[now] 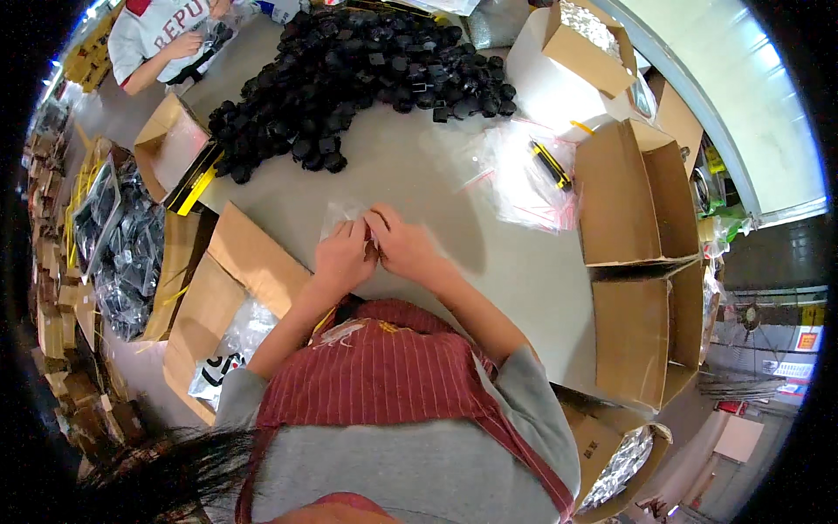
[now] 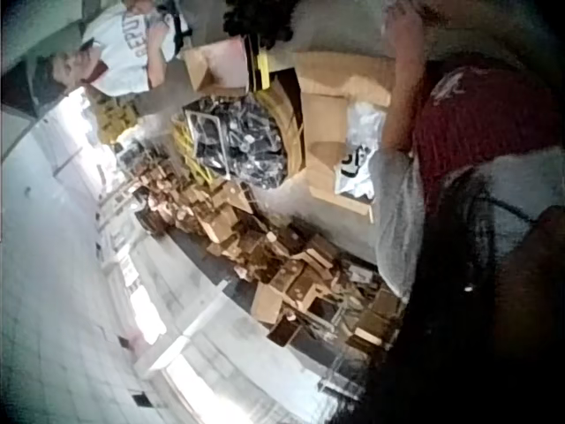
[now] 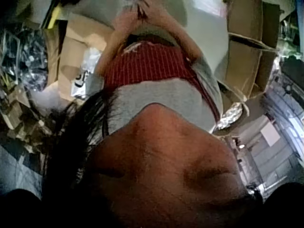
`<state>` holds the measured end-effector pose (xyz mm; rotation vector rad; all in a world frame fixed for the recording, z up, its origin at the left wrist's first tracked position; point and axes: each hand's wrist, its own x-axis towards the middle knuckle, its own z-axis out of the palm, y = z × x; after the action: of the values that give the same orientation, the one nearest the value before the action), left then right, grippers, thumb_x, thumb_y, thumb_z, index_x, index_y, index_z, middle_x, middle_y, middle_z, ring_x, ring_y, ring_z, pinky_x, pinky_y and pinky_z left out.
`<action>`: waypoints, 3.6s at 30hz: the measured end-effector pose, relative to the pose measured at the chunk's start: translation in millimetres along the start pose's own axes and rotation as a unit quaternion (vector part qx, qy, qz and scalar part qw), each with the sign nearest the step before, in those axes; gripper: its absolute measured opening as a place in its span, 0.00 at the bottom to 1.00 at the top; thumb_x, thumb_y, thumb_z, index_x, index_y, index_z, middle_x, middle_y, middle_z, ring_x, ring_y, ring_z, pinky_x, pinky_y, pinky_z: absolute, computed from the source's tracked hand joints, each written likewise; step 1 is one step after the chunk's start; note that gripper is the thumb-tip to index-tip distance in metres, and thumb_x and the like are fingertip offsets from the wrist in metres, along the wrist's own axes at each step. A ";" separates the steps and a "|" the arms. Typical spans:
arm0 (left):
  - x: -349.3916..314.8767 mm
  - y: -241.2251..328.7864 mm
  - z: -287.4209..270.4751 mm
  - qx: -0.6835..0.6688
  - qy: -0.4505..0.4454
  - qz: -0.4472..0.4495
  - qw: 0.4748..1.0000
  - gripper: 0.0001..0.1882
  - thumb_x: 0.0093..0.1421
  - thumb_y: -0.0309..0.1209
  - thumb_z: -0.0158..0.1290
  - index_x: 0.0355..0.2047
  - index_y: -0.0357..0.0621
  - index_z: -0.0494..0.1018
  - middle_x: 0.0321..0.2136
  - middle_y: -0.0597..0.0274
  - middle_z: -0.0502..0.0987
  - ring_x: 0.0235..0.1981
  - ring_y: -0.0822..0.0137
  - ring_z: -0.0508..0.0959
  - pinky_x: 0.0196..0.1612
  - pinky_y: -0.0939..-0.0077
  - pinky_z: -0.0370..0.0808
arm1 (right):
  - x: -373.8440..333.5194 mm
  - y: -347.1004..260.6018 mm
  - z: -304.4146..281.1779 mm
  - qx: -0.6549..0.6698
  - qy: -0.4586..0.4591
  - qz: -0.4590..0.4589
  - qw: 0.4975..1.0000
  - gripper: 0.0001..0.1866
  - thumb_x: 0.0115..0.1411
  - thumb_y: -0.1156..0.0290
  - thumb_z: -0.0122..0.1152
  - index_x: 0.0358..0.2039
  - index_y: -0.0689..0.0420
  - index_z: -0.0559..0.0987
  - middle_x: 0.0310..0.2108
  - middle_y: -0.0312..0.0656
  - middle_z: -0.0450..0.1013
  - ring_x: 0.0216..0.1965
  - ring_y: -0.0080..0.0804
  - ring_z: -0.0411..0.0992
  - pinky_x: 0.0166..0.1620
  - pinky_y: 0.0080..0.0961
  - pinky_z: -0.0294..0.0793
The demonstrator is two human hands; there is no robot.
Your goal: The person puts small black plastic components into clear zip-lock bags and seals them.
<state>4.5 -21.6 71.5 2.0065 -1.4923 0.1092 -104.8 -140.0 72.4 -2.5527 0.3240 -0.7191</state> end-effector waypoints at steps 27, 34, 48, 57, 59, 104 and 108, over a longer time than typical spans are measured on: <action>-47.0 -71.1 -6.6 0.024 0.015 -0.189 0.982 0.07 0.57 0.24 0.51 0.37 0.45 0.73 0.33 0.56 0.78 0.38 0.52 0.77 0.40 0.59 0.74 | -75.3 249.7 -98.8 -0.409 0.043 0.231 0.882 0.12 0.59 0.64 0.58 0.40 0.56 0.79 0.45 0.43 0.75 0.50 0.42 0.71 0.68 0.52 0.53; -29.4 -55.6 -6.0 0.022 -0.001 -0.168 0.986 0.09 0.57 0.23 0.51 0.39 0.43 0.73 0.36 0.55 0.78 0.42 0.51 0.77 0.43 0.60 0.74 | -79.8 297.0 -124.9 -0.414 0.047 0.263 0.870 0.06 0.54 0.73 0.52 0.29 0.56 0.78 0.28 0.47 0.77 0.37 0.47 0.76 0.56 0.48 0.70; -51.2 -69.1 0.2 -0.006 0.057 -0.176 0.983 0.08 0.58 0.23 0.53 0.39 0.43 0.73 0.32 0.54 0.78 0.33 0.55 0.77 0.34 0.64 0.74 | -74.7 338.5 -148.9 -0.436 0.088 0.290 0.847 0.13 0.54 0.71 0.60 0.42 0.55 0.77 0.43 0.42 0.72 0.53 0.43 0.68 0.58 0.44 0.66; -40.3 -51.8 -3.2 0.031 0.001 -0.159 0.987 0.08 0.58 0.25 0.52 0.40 0.45 0.73 0.35 0.56 0.78 0.39 0.54 0.78 0.39 0.62 0.76 | -75.2 346.4 -147.8 -0.270 0.031 0.354 0.895 0.09 0.52 0.75 0.59 0.36 0.57 0.80 0.45 0.46 0.72 0.50 0.50 0.69 0.56 0.46 0.66; -41.7 -47.1 -5.7 0.018 0.005 -0.177 0.984 0.08 0.59 0.25 0.52 0.40 0.44 0.73 0.35 0.56 0.78 0.39 0.54 0.78 0.39 0.62 0.76 | -61.9 331.0 -151.9 -0.324 -0.019 0.347 0.880 0.12 0.51 0.76 0.58 0.38 0.57 0.78 0.46 0.53 0.71 0.53 0.55 0.67 0.55 0.47 0.68; -25.1 -45.2 55.6 0.022 0.078 0.018 0.997 0.21 0.49 0.20 0.55 0.46 0.39 0.72 0.40 0.55 0.76 0.40 0.53 0.75 0.41 0.65 0.76 | -3.3 33.2 62.5 -0.046 -0.057 0.023 0.997 0.31 0.44 0.73 0.66 0.52 0.59 0.68 0.50 0.51 0.68 0.48 0.50 0.72 0.50 0.40 0.72; -26.1 -41.5 56.4 -0.006 0.073 -0.016 0.997 0.21 0.50 0.21 0.55 0.47 0.40 0.71 0.41 0.54 0.76 0.41 0.52 0.75 0.42 0.63 0.76 | -11.2 42.6 78.8 -0.050 -0.040 0.060 0.996 0.23 0.50 0.74 0.62 0.49 0.57 0.71 0.49 0.45 0.72 0.40 0.46 0.76 0.42 0.38 0.76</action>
<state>15.6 -22.6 -2.4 1.9675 -1.3669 0.2276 -75.6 -143.8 -12.9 -2.6212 0.4935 -0.5674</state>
